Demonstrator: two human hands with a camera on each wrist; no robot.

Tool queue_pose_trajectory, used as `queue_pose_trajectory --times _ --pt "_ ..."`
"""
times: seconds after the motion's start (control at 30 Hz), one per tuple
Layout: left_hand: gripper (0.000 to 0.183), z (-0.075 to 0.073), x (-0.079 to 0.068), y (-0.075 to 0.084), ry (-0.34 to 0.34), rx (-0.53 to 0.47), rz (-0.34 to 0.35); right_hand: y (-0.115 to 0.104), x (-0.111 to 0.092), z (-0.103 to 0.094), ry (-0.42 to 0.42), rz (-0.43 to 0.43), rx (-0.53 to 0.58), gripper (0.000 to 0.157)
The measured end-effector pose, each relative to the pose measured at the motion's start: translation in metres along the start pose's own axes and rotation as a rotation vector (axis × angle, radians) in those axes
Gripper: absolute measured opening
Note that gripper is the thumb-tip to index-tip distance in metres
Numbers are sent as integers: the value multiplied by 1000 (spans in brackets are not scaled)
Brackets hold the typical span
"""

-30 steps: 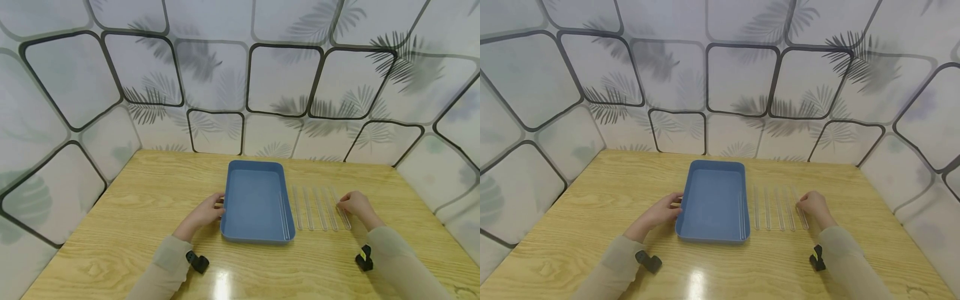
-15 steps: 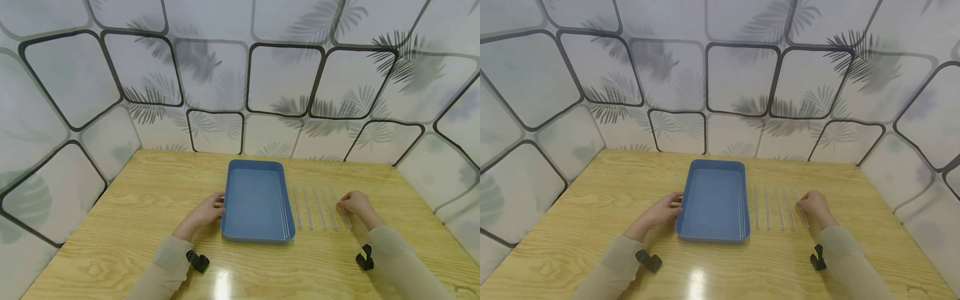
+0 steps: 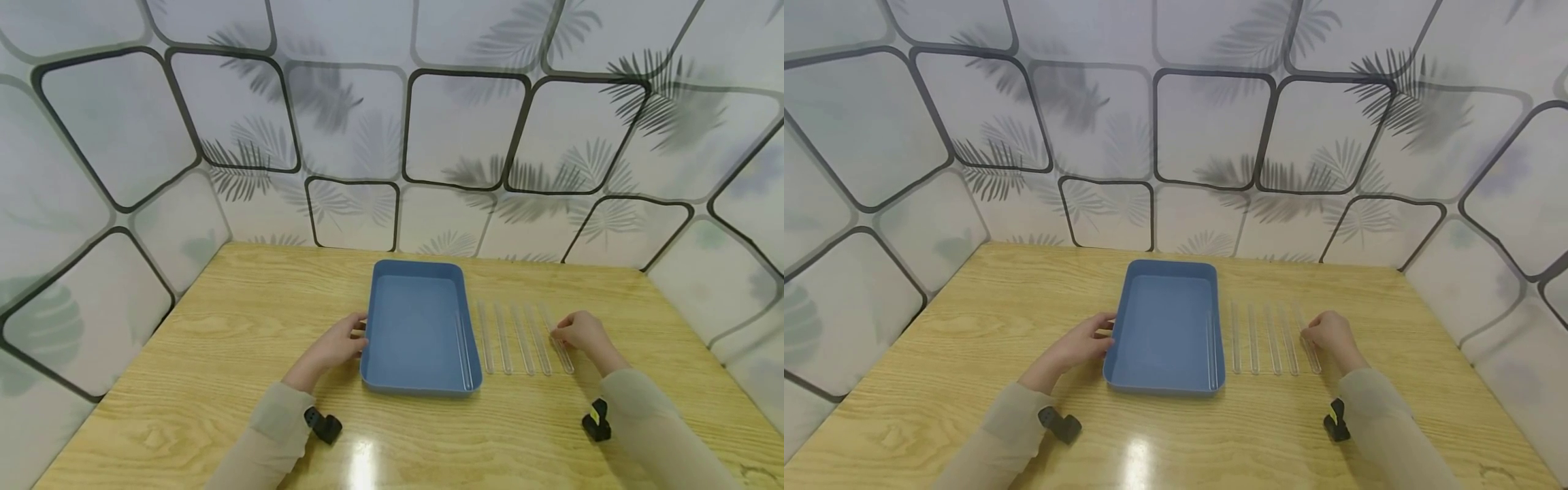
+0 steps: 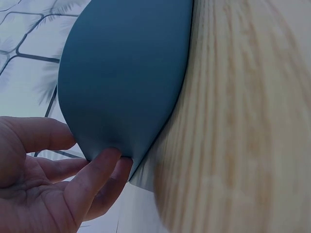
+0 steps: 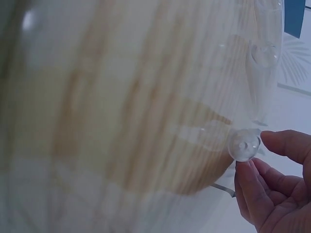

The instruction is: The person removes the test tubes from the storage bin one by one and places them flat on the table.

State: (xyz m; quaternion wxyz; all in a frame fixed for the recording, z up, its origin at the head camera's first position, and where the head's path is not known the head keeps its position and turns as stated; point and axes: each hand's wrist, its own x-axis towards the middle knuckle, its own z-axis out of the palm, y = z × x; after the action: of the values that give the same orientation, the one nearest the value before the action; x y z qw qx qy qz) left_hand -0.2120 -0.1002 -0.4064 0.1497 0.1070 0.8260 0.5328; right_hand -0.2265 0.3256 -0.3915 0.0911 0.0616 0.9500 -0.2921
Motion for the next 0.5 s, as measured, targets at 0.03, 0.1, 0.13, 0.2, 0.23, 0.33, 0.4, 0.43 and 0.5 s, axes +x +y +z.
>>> queue_pose_trajectory --times 0.03,0.1,0.13,0.2,0.23,0.33,0.4,0.43,0.5 --pt "47 0 0 0 0 0 3 -1 0 -1 1 -2 -7 26" --pt "47 0 0 1 4 -4 3 -2 -1 -2 2 -8 -20 28" --pt "47 0 0 1 6 -4 2 -3 -2 -3 5 -15 -28 29" --pt "47 0 0 1 9 -1 2 -5 -2 -4 15 -31 -45 32" --pt "47 0 0 0 10 -2 0 -6 -3 -5 21 -39 -54 33" --pt "47 1 1 0 9 -4 1 -8 -3 -7 36 -66 -76 35" --pt "47 1 0 0 6 -4 4 -10 -4 -7 40 -78 -88 36" --pt "47 1 0 -1 5 -4 4 -10 -4 -6 41 -84 -94 36" --pt "47 1 0 0 4 -2 3 -12 -4 -5 40 -97 -101 37"
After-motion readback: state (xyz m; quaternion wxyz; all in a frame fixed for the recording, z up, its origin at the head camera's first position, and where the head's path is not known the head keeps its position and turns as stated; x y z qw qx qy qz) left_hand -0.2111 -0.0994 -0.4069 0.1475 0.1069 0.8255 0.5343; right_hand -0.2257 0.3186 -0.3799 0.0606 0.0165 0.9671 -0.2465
